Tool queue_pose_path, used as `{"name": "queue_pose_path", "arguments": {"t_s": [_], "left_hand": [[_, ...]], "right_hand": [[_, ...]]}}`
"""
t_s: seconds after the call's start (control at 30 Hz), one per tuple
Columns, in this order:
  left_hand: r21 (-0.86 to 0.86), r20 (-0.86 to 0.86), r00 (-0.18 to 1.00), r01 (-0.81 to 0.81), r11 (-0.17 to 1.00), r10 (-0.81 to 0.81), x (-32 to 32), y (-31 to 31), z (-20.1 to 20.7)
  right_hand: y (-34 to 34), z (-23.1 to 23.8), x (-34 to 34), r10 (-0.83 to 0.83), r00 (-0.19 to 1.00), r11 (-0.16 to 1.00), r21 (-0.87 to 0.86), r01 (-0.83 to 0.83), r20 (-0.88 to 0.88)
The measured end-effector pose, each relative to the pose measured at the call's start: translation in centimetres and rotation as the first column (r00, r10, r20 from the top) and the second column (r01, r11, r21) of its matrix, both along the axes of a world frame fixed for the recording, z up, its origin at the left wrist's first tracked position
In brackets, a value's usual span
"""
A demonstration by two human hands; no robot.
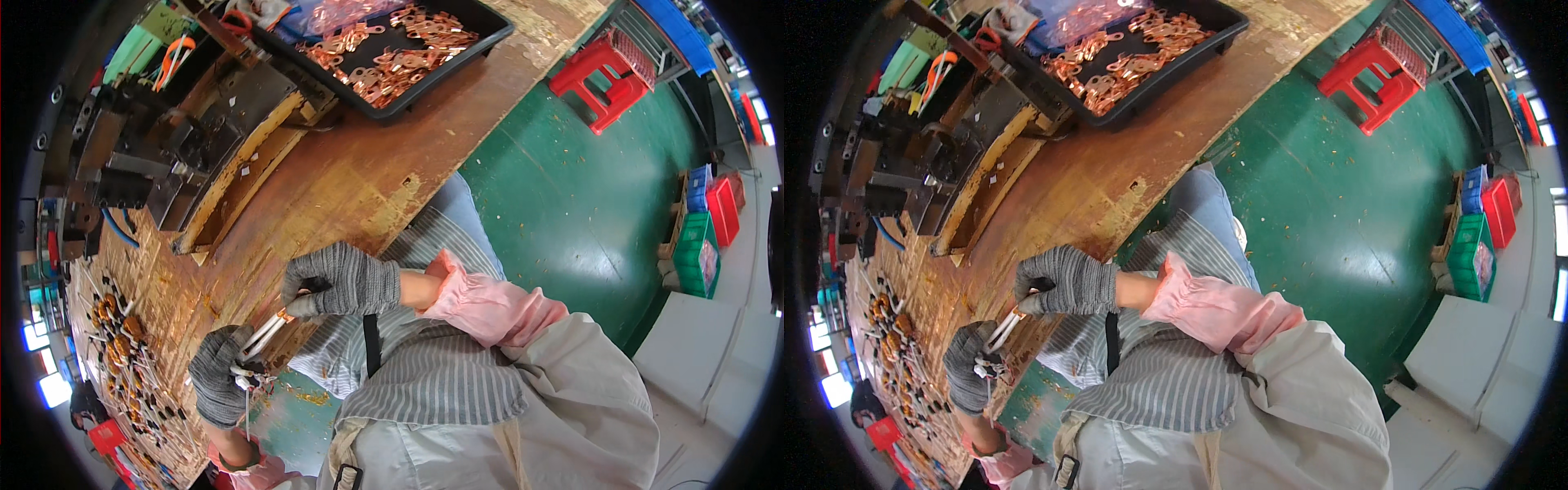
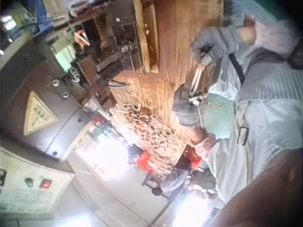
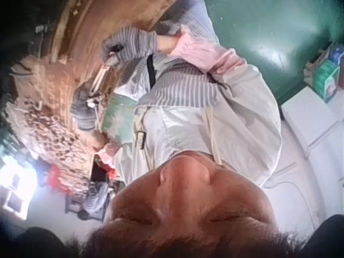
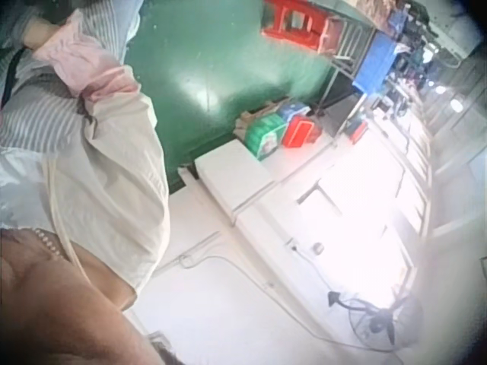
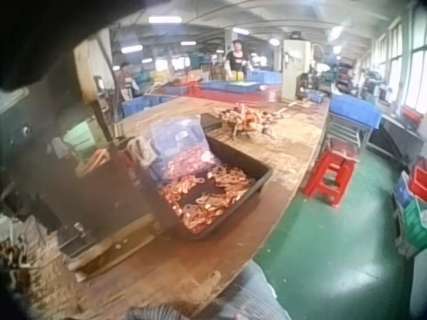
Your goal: The worker uses an industrial crimping machine and scissors to attach connectors to induction coils at a factory workbench.
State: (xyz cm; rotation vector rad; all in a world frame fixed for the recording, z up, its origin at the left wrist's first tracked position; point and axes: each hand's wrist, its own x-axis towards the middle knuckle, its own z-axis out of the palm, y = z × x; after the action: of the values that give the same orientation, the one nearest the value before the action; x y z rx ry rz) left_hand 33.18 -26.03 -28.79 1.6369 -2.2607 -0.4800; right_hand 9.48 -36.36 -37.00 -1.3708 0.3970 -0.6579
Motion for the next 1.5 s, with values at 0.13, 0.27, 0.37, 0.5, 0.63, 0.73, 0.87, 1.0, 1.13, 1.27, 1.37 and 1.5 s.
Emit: {"name": "queue_pose_path", "arguments": {"t_s": [0.13,0.27,0.37,0.5,0.63,0.73,0.87,1.0,1.13,1.27,1.37,1.5], "left_hand": [[0.016,0.039,0.999,-0.021,1.0,0.021,-0.6,-0.1,1.0],[-0.015,0.155,0.988,-0.018,1.0,0.02,-0.9,-0.1,1.4],[-0.018,0.227,0.974,-0.013,1.0,0.016,-0.6,0.9,2.1],[-0.168,0.389,0.921,0.057,0.984,0.013,-0.3,-0.4,3.5],[-0.244,0.434,0.899,0.054,0.968,0.059,-0.7,-3.3,6.8],[-0.226,0.441,0.895,0.035,0.973,0.071,-0.3,-5.5,8.3],[-0.228,0.427,0.897,-0.014,0.973,0.113,1.1,-8.3,8.3],[-0.205,0.459,0.884,0.006,0.979,0.091,2.3,-10.3,8.6],[-0.207,0.5,0.861,0.009,0.978,0.098,2.0,-11.5,9.0],[-0.217,0.485,0.869,0.009,0.976,0.099,3.1,-11.6,8.9],[-0.218,0.502,0.859,0.012,0.976,0.101,3.1,-12.0,9.0],[-0.219,0.523,0.844,-0.002,0.976,0.12,4.1,-12.1,8.8]], "right_hand": [[0.0,-0.4,0.4,0.012,0.999,1.0,0.027,-0.014,0.045],[0.2,-0.1,0.5,-0.006,1.0,1.0,-0.016,0.006,0.013],[0.4,-0.5,1.1,-0.061,0.997,0.991,-0.116,0.066,0.042],[-1.1,1.2,0.9,-0.05,0.985,0.977,-0.194,0.083,0.167],[-5.0,5.0,1.0,-0.052,0.99,0.972,-0.22,0.081,0.133],[-8.2,6.2,1.9,-0.035,0.982,0.957,-0.276,0.086,0.185],[-11.9,7.9,2.8,0.068,0.994,0.992,-0.116,-0.058,0.084],[-14.1,8.0,3.3,0.069,0.982,0.997,-0.036,-0.064,0.177],[-15.1,8.0,3.4,0.047,0.984,0.998,0.032,-0.053,0.169],[-15.6,8.2,3.8,0.071,0.984,0.995,0.062,-0.082,0.161],[-16.2,8.1,4.2,0.072,0.984,0.993,0.077,-0.086,0.162],[-16.5,8.4,4.8,0.075,0.99,0.99,0.106,-0.088,0.121]]}}
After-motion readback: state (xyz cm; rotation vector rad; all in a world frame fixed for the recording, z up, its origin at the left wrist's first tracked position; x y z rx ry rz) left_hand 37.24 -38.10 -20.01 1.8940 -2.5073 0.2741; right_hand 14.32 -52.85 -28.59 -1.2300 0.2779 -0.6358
